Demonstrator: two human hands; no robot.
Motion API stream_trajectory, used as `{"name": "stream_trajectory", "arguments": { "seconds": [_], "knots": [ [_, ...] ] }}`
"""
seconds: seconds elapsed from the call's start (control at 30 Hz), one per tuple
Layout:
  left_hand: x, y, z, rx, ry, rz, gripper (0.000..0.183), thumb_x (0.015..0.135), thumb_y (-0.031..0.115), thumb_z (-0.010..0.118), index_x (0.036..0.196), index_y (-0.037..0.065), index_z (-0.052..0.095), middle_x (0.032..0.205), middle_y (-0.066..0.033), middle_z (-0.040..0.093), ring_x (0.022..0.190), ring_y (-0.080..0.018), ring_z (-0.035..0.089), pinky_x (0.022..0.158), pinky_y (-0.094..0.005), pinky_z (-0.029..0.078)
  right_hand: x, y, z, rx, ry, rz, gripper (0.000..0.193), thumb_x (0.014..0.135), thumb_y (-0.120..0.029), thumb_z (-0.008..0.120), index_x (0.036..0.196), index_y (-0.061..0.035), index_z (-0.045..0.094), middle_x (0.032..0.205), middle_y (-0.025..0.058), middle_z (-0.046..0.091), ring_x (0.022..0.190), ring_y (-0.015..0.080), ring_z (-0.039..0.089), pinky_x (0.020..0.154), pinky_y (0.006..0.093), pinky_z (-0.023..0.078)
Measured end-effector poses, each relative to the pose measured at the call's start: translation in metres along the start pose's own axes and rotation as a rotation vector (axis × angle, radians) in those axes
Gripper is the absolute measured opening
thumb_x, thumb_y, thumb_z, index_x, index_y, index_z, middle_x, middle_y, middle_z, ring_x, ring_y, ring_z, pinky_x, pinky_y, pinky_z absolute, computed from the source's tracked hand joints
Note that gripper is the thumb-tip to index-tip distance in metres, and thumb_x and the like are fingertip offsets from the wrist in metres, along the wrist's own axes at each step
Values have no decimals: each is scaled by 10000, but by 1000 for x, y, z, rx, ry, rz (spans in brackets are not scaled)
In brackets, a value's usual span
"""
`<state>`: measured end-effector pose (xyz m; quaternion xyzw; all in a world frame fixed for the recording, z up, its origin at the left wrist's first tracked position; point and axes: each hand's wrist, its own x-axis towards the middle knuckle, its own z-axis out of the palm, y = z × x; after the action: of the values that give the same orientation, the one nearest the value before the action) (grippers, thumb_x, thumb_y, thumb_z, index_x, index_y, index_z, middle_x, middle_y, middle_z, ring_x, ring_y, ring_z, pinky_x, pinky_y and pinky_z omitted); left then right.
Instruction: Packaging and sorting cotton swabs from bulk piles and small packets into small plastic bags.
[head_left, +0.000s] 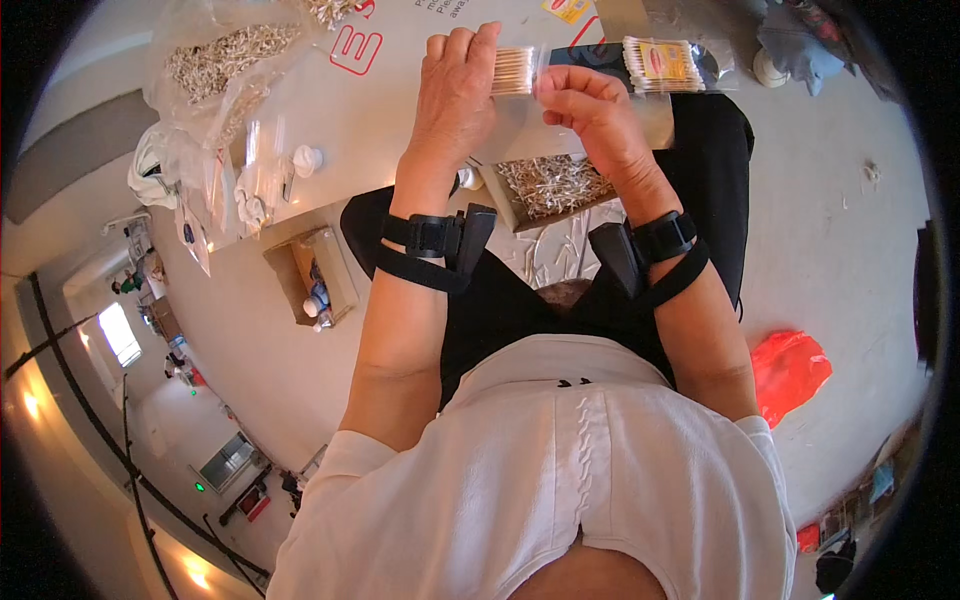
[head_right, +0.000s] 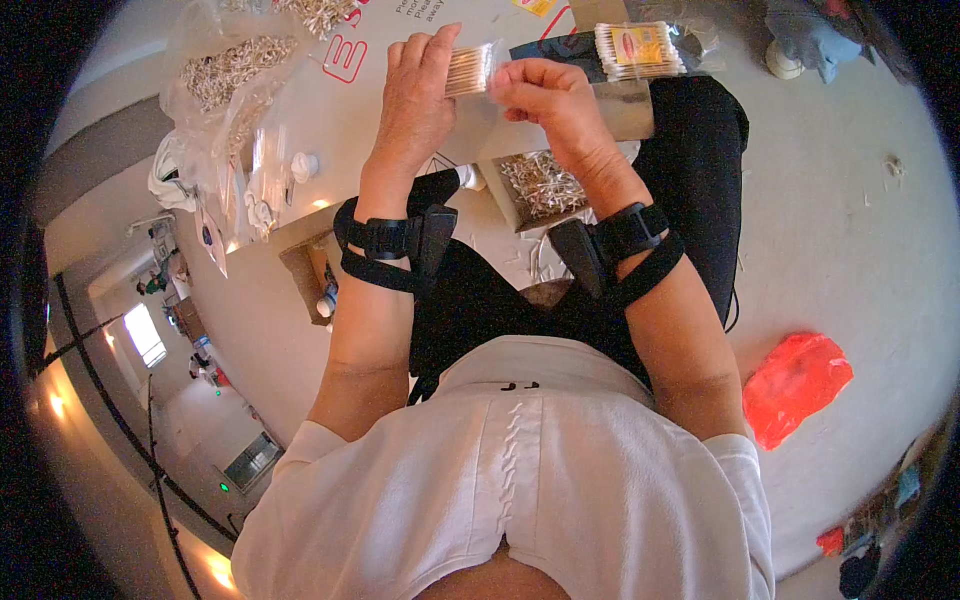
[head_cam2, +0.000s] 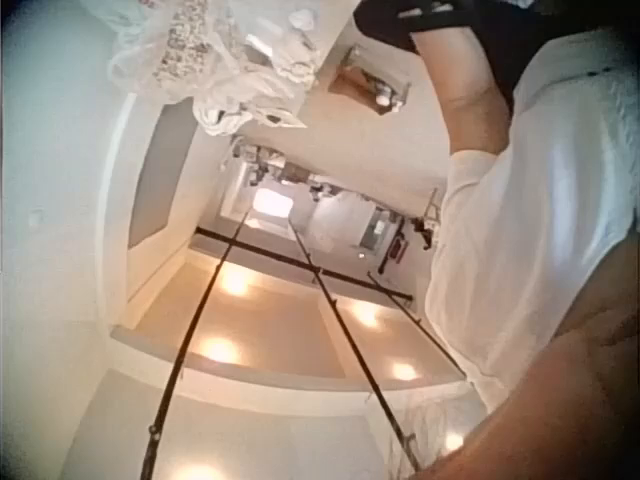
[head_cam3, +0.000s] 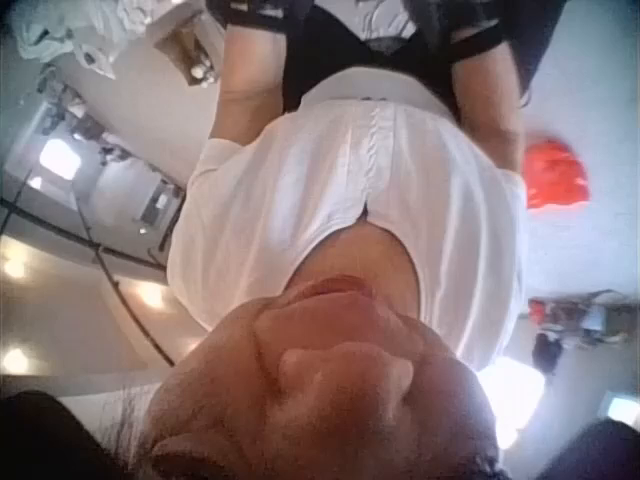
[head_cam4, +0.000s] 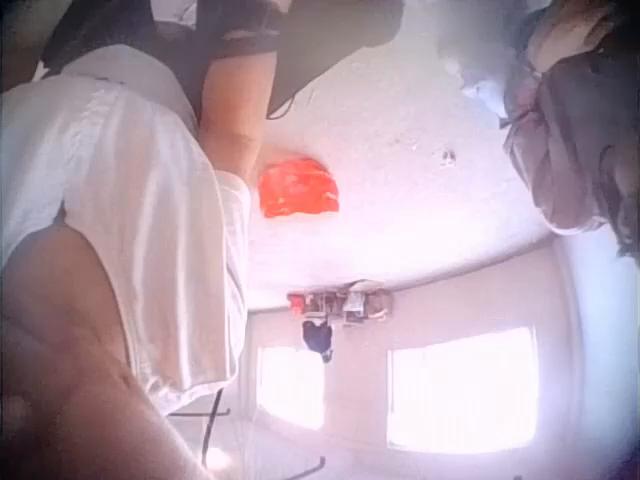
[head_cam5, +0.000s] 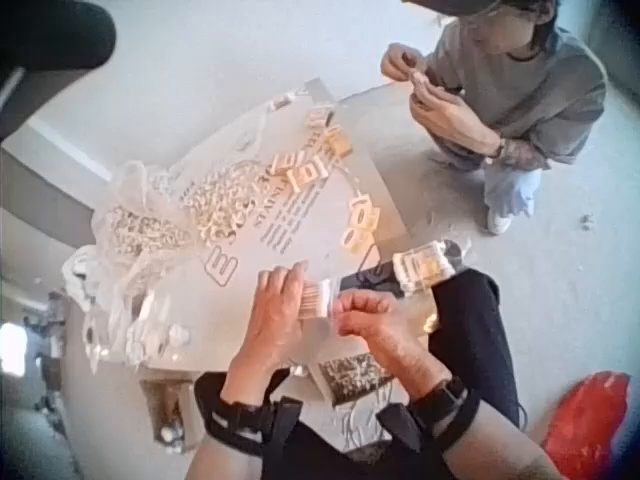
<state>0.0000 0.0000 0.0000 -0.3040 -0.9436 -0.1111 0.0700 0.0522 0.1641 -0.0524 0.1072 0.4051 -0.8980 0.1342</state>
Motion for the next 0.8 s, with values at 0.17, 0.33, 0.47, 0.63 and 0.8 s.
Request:
{"name": "stream_trajectory", "arguments": {
  "seconds": [0.17, 0.33, 0.47, 0.63, 0.8],
  "knots": [
    [-3, 3, -2, 45, 8, -11, 642, 644, -109, 549, 1256, 56, 444, 1041, -134, 500, 972, -329, 453, 890, -400, 401, -1, 10, 5, -157, -63, -178, 109, 788, -126, 658, 860, -44, 668, 797, 1, 642, 677, 85, 540, 664, 241, 451],
    [-2, 6, 2, 106, 29, -29, 635, 641, -104, 558, 1249, 40, 444, 1016, -129, 502, 950, -322, 460, 863, -393, 404, -3, 6, 6, 87, 29, -41, 130, 824, -128, 611, 820, -5, 653, 786, 36, 635, 702, 116, 570, 674, 255, 471],
    [-1, 8, 1, 122, 24, -27, 636, 638, -98, 570, 1247, 33, 444, 1020, -130, 504, 952, -314, 465, 863, -391, 404, 0, 9, 4, 197, 32, 30, 185, 851, -135, 567, 801, 29, 638, 781, 79, 629, 712, 147, 589, 673, 286, 491],
    [-1, 10, 3, 108, 30, -20, 639, 642, -99, 571, 1254, 32, 440, 1040, -130, 505, 964, -313, 465, 877, -389, 402, 3, 7, 4, 354, 68, 173, 165, 844, -127, 573, 781, 12, 633, 753, 66, 624, 671, 149, 581, 637, 282, 484],
    [0, 8, 6, 166, 45, 17, 517, 687, -1, 561, 1198, 8, 484, 1004, -101, 527, 941, -292, 472, 801, -379, 422, 4, 8, -2, 255, 2, 160, 109, 826, -99, 596, 778, -11, 638, 724, 48, 620, 627, 137, 569, 571, 260, 458]
  ]
}}
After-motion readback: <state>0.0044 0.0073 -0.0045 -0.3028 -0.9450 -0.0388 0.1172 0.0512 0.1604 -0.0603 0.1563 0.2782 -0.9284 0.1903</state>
